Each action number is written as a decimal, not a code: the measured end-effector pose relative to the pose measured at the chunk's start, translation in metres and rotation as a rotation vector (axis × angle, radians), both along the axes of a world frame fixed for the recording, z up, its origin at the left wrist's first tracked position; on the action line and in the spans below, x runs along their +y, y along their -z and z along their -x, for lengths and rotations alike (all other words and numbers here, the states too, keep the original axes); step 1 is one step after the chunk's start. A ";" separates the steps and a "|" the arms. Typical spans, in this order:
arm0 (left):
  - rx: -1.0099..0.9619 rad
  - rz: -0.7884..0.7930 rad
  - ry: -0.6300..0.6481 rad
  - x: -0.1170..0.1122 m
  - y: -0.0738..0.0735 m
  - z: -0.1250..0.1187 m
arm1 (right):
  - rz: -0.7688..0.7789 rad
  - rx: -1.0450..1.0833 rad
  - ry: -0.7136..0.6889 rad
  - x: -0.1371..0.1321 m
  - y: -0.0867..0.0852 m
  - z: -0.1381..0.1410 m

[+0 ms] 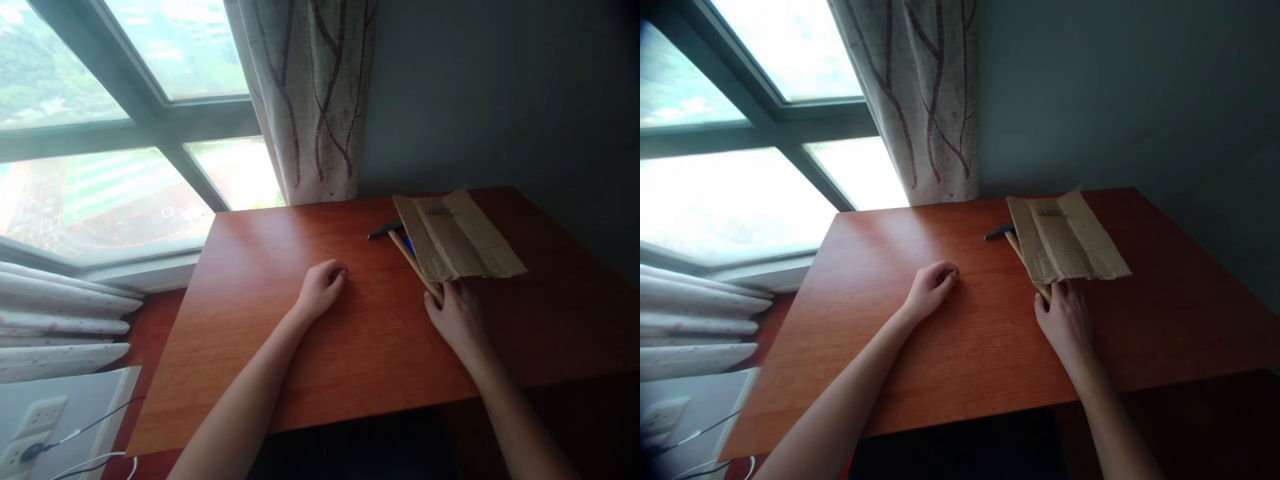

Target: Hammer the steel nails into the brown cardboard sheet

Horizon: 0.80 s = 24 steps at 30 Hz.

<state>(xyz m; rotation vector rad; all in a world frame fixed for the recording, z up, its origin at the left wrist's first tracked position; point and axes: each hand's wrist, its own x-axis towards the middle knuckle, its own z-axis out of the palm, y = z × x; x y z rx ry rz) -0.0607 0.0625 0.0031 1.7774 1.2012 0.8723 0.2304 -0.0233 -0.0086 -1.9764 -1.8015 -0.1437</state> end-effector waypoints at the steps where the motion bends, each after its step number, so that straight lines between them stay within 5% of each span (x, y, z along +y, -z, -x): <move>1: 0.059 -0.041 0.035 0.000 -0.001 0.000 | -0.004 -0.019 -0.004 0.001 0.004 0.001; 14: 0.201 -0.148 0.101 0.000 -0.002 -0.001 | 0.001 0.128 0.052 0.012 0.007 0.056; 17: 0.183 -0.143 0.096 -0.001 -0.002 -0.001 | -0.110 0.237 -0.072 -0.005 -0.005 0.074; 20: 0.130 -0.142 0.080 -0.002 -0.003 -0.003 | -0.035 0.483 -0.336 -0.012 -0.013 0.102; 24: -0.060 -0.093 -0.021 -0.003 -0.001 -0.004 | 0.024 0.942 -0.432 0.023 -0.012 0.141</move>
